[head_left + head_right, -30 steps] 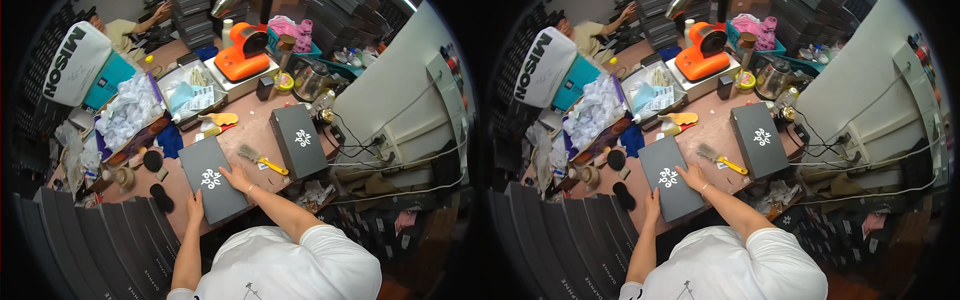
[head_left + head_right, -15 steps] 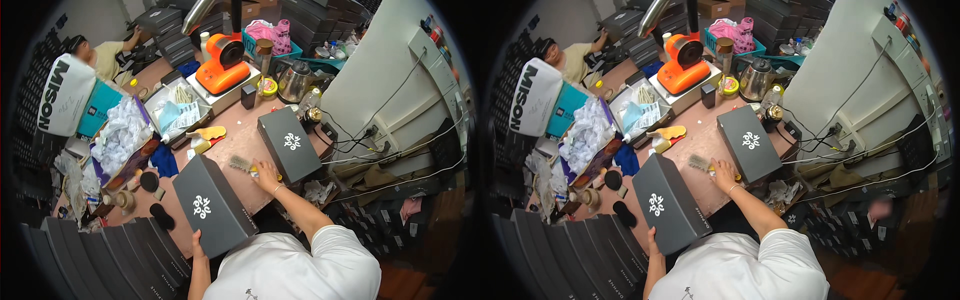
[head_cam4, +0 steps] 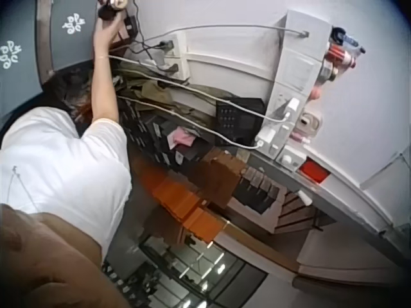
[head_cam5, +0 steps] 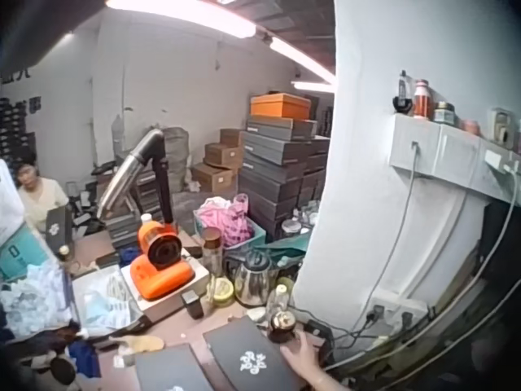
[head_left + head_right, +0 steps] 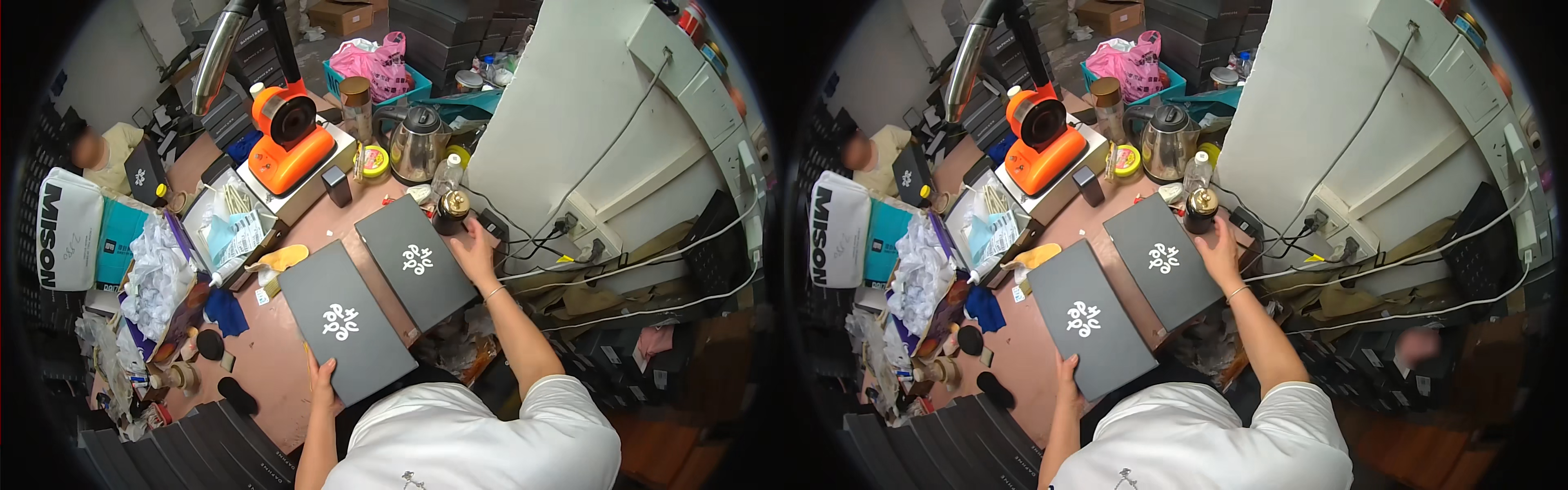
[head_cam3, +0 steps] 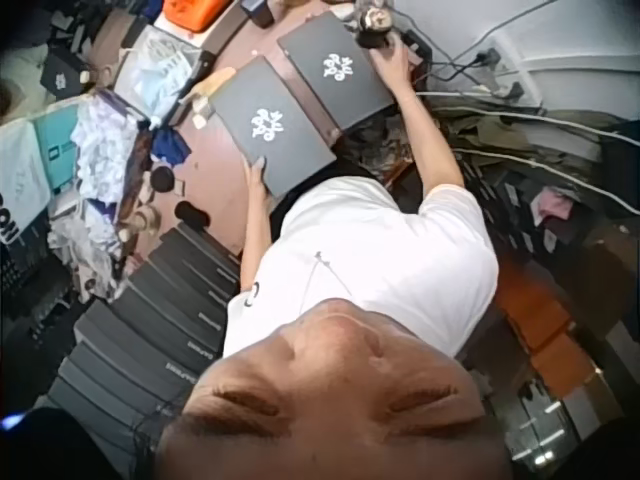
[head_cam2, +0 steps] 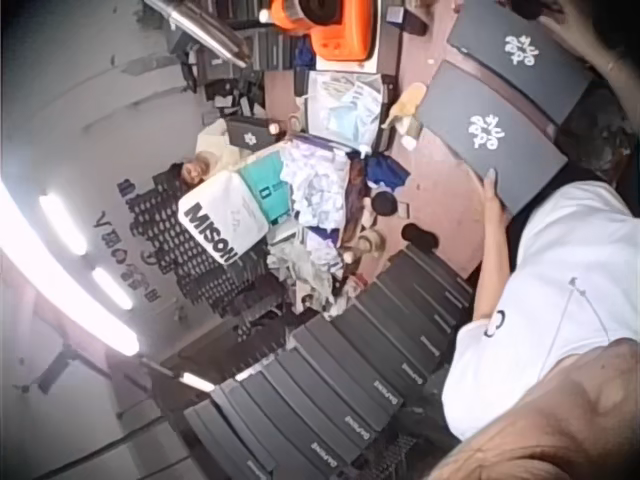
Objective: Cleaning shoes using a brush and sponge then packing them into boxes with tissue paper.
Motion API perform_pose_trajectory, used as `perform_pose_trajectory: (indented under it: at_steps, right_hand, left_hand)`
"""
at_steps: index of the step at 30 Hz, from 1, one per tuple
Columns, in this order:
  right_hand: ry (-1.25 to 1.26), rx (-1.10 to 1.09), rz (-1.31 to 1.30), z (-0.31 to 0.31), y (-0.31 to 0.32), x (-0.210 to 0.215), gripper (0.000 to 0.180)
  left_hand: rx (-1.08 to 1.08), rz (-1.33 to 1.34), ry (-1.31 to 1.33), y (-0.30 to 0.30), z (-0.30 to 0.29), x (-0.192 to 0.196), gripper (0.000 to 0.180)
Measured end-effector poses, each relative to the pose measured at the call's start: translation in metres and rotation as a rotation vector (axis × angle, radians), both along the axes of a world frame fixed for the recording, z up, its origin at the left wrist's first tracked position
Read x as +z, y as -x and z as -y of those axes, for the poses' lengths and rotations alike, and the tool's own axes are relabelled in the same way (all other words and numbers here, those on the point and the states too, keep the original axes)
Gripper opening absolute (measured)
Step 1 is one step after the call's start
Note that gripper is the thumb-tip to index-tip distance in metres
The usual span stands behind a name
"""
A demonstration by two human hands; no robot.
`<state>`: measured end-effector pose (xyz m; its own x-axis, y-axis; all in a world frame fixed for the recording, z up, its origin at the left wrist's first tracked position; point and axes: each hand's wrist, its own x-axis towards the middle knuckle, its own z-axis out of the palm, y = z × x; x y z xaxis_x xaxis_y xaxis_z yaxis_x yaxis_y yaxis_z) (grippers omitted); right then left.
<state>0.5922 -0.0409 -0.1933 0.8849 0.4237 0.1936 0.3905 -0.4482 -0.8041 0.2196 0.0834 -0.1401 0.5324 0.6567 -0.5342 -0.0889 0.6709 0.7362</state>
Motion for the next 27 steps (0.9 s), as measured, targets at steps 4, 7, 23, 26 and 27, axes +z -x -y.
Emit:
perform_pose_trajectory:
  at_steps: [4, 7, 23, 26, 27]
  right_hand:
    - [-0.08, -0.01, -0.238, -0.01, -0.058, -0.052, 0.095]
    - [-0.139, 0.024, -0.205, -0.034, -0.063, -0.065, 0.107]
    - [-0.064, 0.167, 0.118, -0.019, -0.056, 0.066, 0.089]
    - [-0.156, 0.28, 0.021, -0.029, -0.05, 0.089, 0.089]
    - [-0.198, 0.32, -0.037, -0.033, -0.044, 0.092, 0.089]
  left_hand:
    - [-0.065, -0.024, -0.106, -0.033, 0.002, -0.049, 0.081]
    - [-0.216, -0.168, -0.232, -0.028, 0.005, -0.091, 0.073]
    - [-0.363, -0.332, 0.013, -0.075, 0.03, -0.08, 0.072]
    - [-0.313, -0.286, -0.013, -0.087, 0.037, -0.088, 0.074]
    - [-0.326, -0.275, -0.001, -0.09, 0.035, -0.08, 0.076]
